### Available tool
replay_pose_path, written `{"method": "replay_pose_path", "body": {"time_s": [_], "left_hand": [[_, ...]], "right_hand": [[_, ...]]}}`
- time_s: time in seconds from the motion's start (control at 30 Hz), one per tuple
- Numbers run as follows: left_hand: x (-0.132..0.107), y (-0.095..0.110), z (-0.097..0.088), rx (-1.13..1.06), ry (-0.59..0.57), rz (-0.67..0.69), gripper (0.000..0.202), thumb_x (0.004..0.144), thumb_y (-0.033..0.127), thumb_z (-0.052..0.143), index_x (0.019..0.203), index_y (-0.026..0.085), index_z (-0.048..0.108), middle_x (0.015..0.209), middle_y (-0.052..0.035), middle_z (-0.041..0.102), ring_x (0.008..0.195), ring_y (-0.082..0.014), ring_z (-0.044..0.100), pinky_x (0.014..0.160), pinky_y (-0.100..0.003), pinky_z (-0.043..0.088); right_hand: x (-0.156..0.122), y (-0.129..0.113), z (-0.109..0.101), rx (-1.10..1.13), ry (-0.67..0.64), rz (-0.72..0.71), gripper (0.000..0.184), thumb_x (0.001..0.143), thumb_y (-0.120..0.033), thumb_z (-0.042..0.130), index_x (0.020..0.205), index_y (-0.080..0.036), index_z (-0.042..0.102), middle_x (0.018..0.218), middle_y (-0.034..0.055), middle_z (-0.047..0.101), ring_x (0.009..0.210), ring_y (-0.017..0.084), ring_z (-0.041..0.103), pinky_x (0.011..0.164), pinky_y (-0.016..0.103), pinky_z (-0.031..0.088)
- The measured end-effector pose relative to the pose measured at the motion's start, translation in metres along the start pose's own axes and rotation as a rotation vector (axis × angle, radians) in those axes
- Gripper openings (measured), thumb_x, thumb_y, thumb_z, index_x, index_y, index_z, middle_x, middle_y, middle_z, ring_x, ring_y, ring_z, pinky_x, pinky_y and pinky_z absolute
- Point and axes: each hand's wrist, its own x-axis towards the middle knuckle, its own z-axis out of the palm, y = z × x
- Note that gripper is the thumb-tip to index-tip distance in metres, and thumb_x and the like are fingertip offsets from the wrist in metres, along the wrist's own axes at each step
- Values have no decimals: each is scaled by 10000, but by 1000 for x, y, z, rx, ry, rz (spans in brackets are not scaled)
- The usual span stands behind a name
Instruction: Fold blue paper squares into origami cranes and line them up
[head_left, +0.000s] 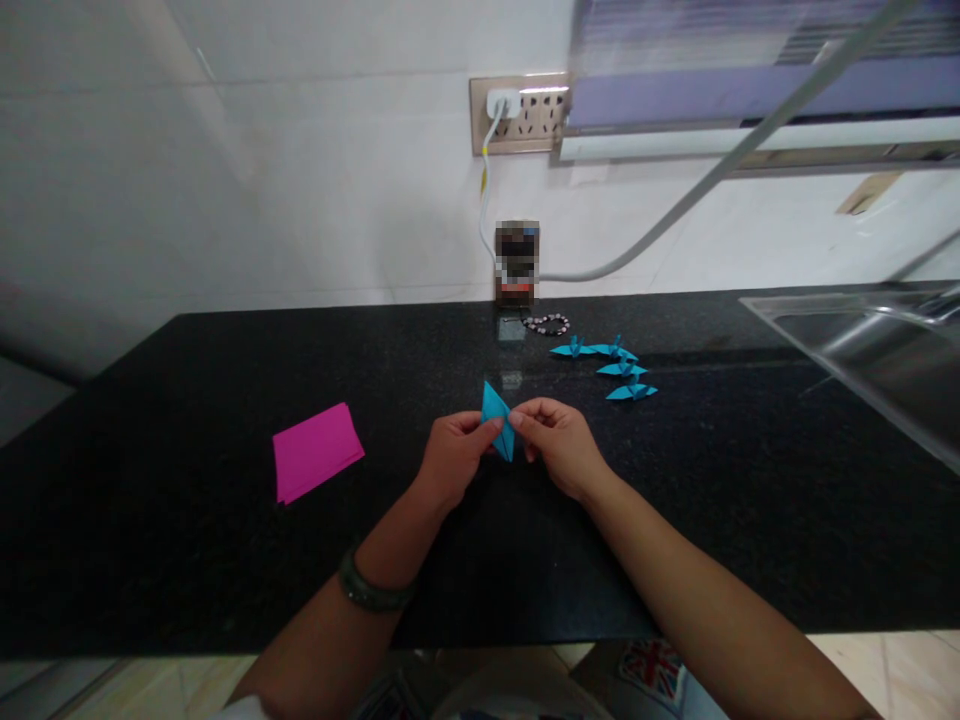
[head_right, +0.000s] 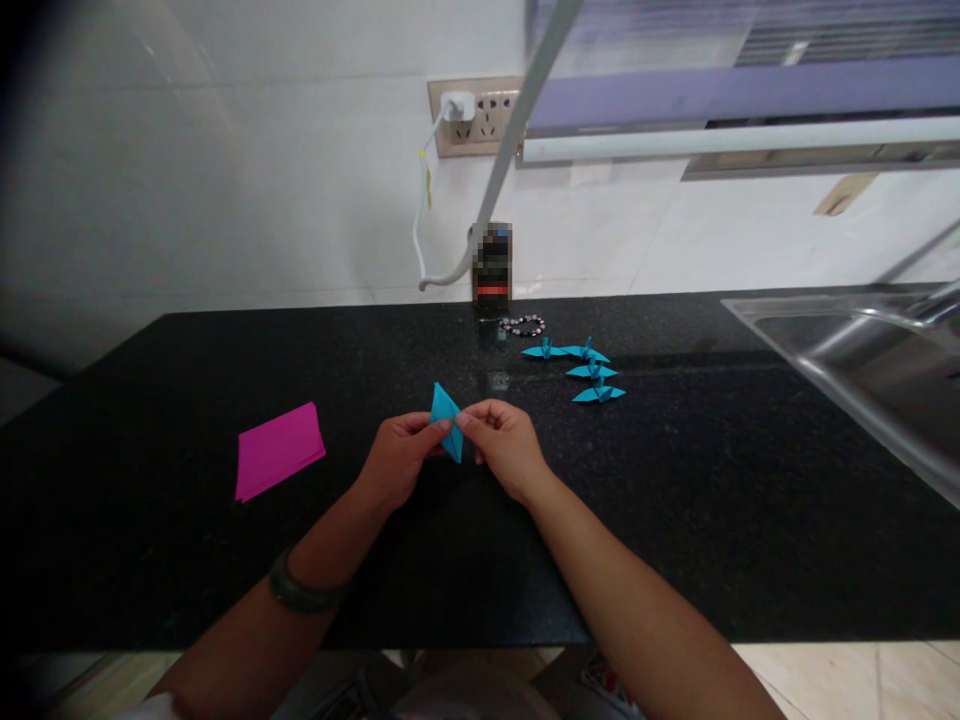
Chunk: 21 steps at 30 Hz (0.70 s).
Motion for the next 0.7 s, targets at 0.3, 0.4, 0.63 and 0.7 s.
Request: {"method": "replay_pose_path", "body": {"time_s": [0.3, 0.4, 0.63, 0.7], "left_hand": [[-2, 1, 1, -42, -1, -3, 208, 692, 323, 616, 757, 134, 677, 656, -31, 649, 623, -141, 585, 648, -273, 463], [-2, 1, 2, -78, -21, -7, 220, 703, 333, 608, 761, 132, 675, 656, -32, 649, 617, -139, 584, 658, -282, 467], [-3, 4, 4, -16, -38, -7, 275, 741, 380, 560, 784, 135, 675, 699, -45, 652, 648, -139, 579, 668, -274, 464], [-3, 6, 5, -18, -33, -15, 282, 742, 388, 555, 781, 135, 673, 695, -44, 651, 643, -140, 578, 670, -278, 467]], "right_hand": [[-1, 5, 5, 17, -11, 7, 243, 726, -382, 568, 797, -151, 553, 563, -34, 525, 398, 57, 420, 344, 183, 333], [-2, 3, 6, -42, 16, -3, 224, 738, -376, 550, 772, -154, 544, 547, -38, 517, 381, 56, 417, 341, 185, 325], [-3, 1, 8, -100, 89, -13, 209, 745, -367, 540, 775, -160, 539, 519, -47, 497, 369, 60, 412, 339, 185, 315], [-3, 2, 9, -79, 98, -9, 205, 742, -365, 543, 778, -163, 536, 538, -44, 504, 373, 60, 413, 340, 186, 321]]}}
